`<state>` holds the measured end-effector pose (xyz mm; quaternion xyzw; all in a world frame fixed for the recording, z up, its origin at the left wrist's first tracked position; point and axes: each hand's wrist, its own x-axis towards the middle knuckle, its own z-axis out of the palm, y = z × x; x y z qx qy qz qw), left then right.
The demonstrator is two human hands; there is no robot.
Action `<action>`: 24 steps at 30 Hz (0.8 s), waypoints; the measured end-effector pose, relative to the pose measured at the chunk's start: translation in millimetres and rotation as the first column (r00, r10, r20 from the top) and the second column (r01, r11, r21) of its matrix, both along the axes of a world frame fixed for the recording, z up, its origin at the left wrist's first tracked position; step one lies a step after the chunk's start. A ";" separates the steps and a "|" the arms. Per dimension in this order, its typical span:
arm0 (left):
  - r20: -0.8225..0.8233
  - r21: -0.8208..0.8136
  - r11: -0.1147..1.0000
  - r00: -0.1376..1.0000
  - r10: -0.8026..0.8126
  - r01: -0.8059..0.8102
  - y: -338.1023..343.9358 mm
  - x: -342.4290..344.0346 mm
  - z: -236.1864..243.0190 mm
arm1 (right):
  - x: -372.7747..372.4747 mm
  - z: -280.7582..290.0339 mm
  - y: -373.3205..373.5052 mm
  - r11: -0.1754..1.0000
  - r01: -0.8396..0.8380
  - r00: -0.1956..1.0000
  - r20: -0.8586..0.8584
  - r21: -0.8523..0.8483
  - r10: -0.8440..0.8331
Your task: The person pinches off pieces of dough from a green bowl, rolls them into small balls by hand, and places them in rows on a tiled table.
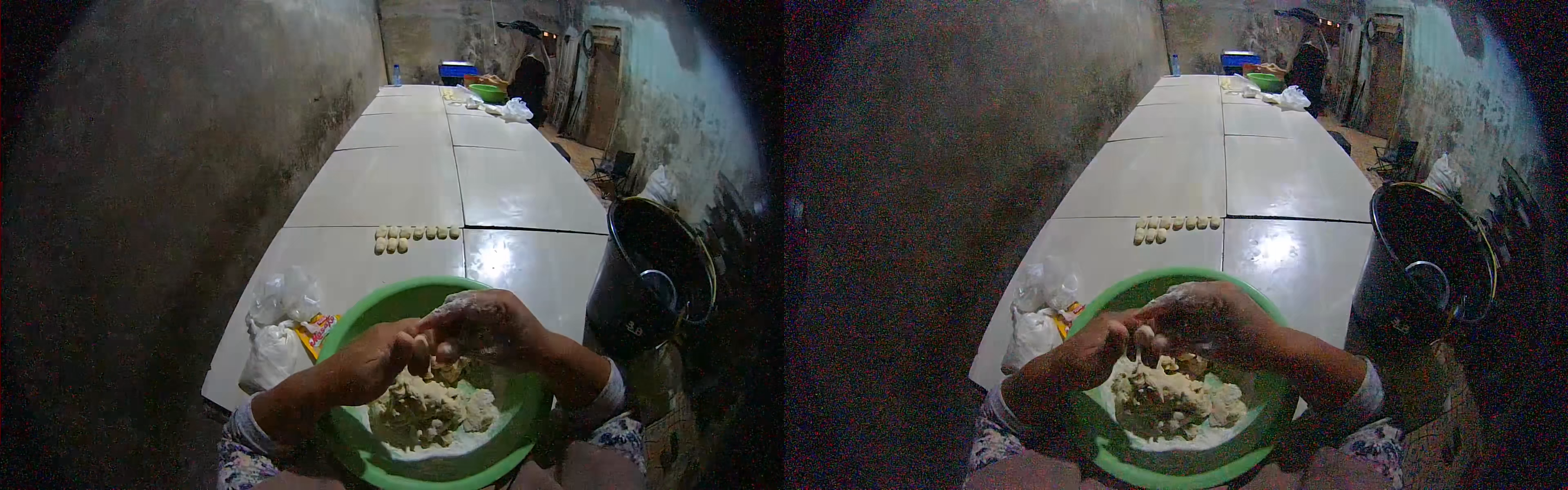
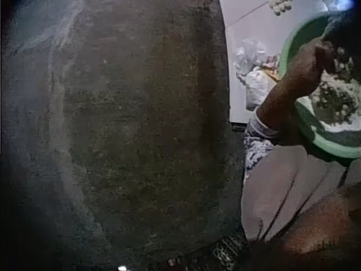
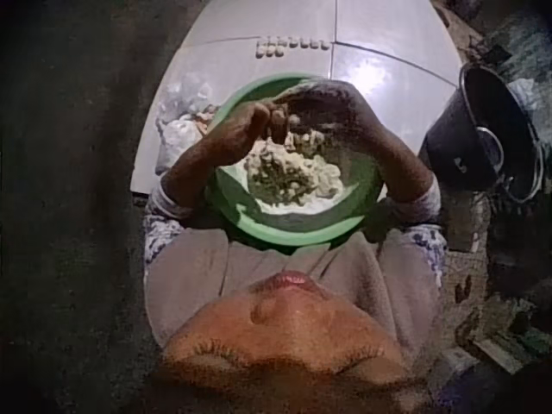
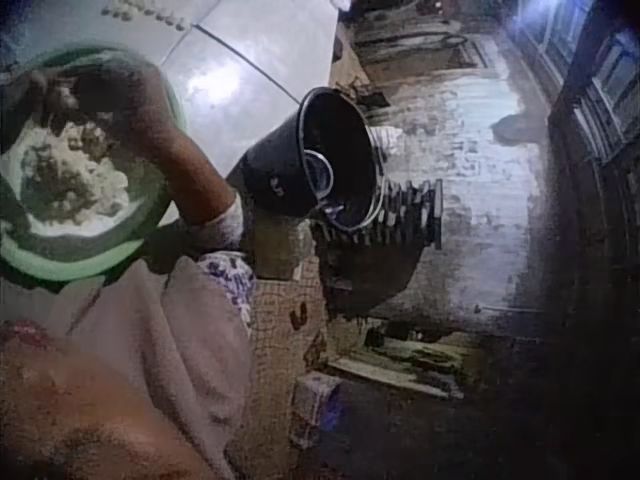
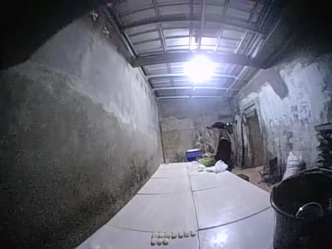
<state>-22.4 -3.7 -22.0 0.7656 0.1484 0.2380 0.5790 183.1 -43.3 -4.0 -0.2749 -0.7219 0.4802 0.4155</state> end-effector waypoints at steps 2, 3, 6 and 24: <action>-0.021 -0.005 1.000 1.000 -0.008 0.008 1.8 0.7 -5.2 | 0.8 -1.7 3.0 0.978 0.066 0.974 0.201 0.198 -0.107; -0.073 -0.211 0.977 0.997 -0.015 -0.001 -6.0 0.3 1.2 | 1.0 -3.1 2.3 0.978 0.070 0.973 0.203 0.198 -0.111; -0.117 -0.199 0.975 0.991 0.072 -0.094 -5.5 -5.7 -1.7 | -2.7 -13.2 2.1 0.915 0.018 0.984 -0.156 -0.404 -0.089; 0.032 -0.049 0.998 0.999 -0.022 0.024 -1.7 -5.1 -7.2 | -10.0 -5.5 -16.4 0.538 -0.360 0.787 0.558 0.762 -0.263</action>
